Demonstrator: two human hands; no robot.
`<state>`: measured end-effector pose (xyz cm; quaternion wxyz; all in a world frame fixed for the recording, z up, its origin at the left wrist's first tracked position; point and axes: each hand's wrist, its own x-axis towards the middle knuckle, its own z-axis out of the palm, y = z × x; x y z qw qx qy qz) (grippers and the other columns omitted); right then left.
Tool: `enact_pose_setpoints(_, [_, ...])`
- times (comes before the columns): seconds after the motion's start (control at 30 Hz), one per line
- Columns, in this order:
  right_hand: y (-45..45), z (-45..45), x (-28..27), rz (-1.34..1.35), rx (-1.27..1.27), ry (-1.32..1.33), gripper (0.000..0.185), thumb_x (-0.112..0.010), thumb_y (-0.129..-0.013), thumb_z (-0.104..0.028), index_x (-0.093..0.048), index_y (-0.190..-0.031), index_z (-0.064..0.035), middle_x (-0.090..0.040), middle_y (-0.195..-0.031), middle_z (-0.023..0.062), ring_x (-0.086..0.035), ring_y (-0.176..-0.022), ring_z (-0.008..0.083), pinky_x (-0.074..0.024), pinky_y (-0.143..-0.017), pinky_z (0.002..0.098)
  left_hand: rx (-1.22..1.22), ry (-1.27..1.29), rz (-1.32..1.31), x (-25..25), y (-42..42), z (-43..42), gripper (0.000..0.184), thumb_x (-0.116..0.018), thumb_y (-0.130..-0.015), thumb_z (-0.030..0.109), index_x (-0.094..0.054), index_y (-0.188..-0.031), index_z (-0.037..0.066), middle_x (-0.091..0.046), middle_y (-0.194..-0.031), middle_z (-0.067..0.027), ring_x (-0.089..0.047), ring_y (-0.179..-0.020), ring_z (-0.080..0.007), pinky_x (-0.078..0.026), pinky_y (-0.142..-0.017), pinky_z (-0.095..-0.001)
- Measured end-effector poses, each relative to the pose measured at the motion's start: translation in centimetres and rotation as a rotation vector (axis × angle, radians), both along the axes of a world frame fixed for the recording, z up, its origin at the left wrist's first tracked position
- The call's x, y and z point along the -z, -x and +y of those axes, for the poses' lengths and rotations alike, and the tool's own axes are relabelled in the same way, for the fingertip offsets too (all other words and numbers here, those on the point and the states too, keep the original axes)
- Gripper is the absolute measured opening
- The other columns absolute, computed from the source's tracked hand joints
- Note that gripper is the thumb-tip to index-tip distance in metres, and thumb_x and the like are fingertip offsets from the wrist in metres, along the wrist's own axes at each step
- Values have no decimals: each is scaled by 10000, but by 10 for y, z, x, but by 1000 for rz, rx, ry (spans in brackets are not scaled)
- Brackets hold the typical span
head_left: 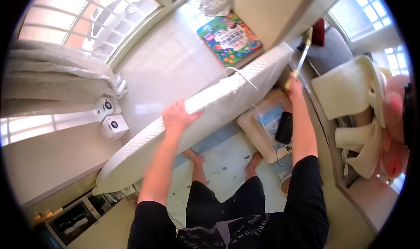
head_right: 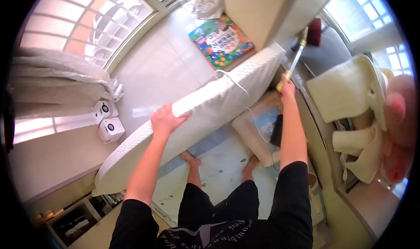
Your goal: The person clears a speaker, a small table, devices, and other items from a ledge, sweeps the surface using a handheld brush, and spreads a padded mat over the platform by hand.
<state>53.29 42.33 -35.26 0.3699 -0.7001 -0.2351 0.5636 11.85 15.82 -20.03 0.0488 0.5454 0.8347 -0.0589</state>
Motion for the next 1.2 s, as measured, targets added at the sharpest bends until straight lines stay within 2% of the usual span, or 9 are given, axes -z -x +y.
enact_pose_setpoints(0.2, [9, -43, -34, 467, 84, -138, 223, -690, -990, -289, -539, -916, -143, -487, -681, -22, -424, -502, 101, -309, -437, 277, -49, 56, -100, -5, 4, 2, 772, -696, -703, 800, -676, -981, 81, -716, -926, -114, -710, -900, -312, -538, -777, -442])
enact_pose_setpoints(0.37, [42, -214, -82, 56, 18, -163, 159, -647, -1019, -186, -509, -964, -129, -491, -741, -44, -463, -574, 53, -369, -469, 233, -56, -14, -219, -6, 11, -2, 763, -687, -726, 785, -680, -1015, 80, -714, -979, -117, -701, -934, -288, -515, -821, -430])
enact_pose_setpoints(0.43, [44, -284, -75, -238, -48, -257, 167, -652, -1013, -171, -553, -1115, -83, -553, -833, 15, -555, -695, 122, -483, -652, 279, -58, -31, -225, -3, 13, -3, 747, -695, -729, 771, -680, -1021, 83, -711, -988, -115, -698, -942, -281, -508, -828, -430])
enact_pose_setpoints(0.53, [97, -301, -163, 171, 75, -133, 198, -641, -1019, -175, -550, -1178, -99, -584, -871, 57, -590, -740, 168, -524, -737, 320, -60, 66, -291, -9, 18, -3, 736, -718, -745, 712, -653, -1131, 88, -704, -1065, -110, -680, -1025, -271, -491, -867, -433])
enact_pose_setpoints(0.67, [85, -276, -170, 189, -146, -219, 172, -595, -1052, -219, -512, -1167, -122, -472, -665, -10, -473, -480, 104, -446, -436, 262, -19, 59, -457, -29, 28, -8, 802, -725, -773, 639, -577, -1377, 132, -670, -1204, -137, -655, -1108, -272, -482, -913, -439])
enact_pose_setpoints(0.7, [109, -280, -177, 136, -47, -233, 134, -583, -1059, -221, -501, -1109, -128, -389, -598, -38, -371, -395, 76, -342, -342, 242, 4, -33, -514, -30, 30, -12, 849, -723, -777, 630, -535, -1460, 163, -641, -1293, -155, -637, -1166, -290, -476, -947, -442])
enact_pose_setpoints(0.9, [178, -349, -203, -53, 68, -224, 165, -555, -1080, -262, -485, -1051, -115, -396, -629, -25, -393, -453, 74, -356, -393, 239, -77, -760, -926, -25, 107, -62, 639, -718, -878, 307, -523, -1448, 91, -538, -1438, -216, -499, -1343, -373, -391, -1145, -478])
enact_pose_setpoints(1.0, [183, -391, -185, -212, -6, -284, 181, -554, -1084, -269, -485, -1065, -103, -440, -663, -17, -419, -483, 69, -357, -406, 235, -210, -765, -743, -27, 205, -124, 629, -710, -857, 256, -529, -1436, 87, -559, -1402, -210, -498, -1335, -380, -383, -1146, -478])
enact_pose_setpoints(1.2, [211, -436, -188, -406, -297, -336, 131, -588, -1065, -155, -498, -1109, -70, -502, -704, -29, -434, -547, 43, -348, -496, 216, -782, -219, -201, -5, 385, -236, 1037, -801, -730, 603, -345, -1579, 219, -246, -1639, -198, -246, -1487, -468, -240, -1154, -694])
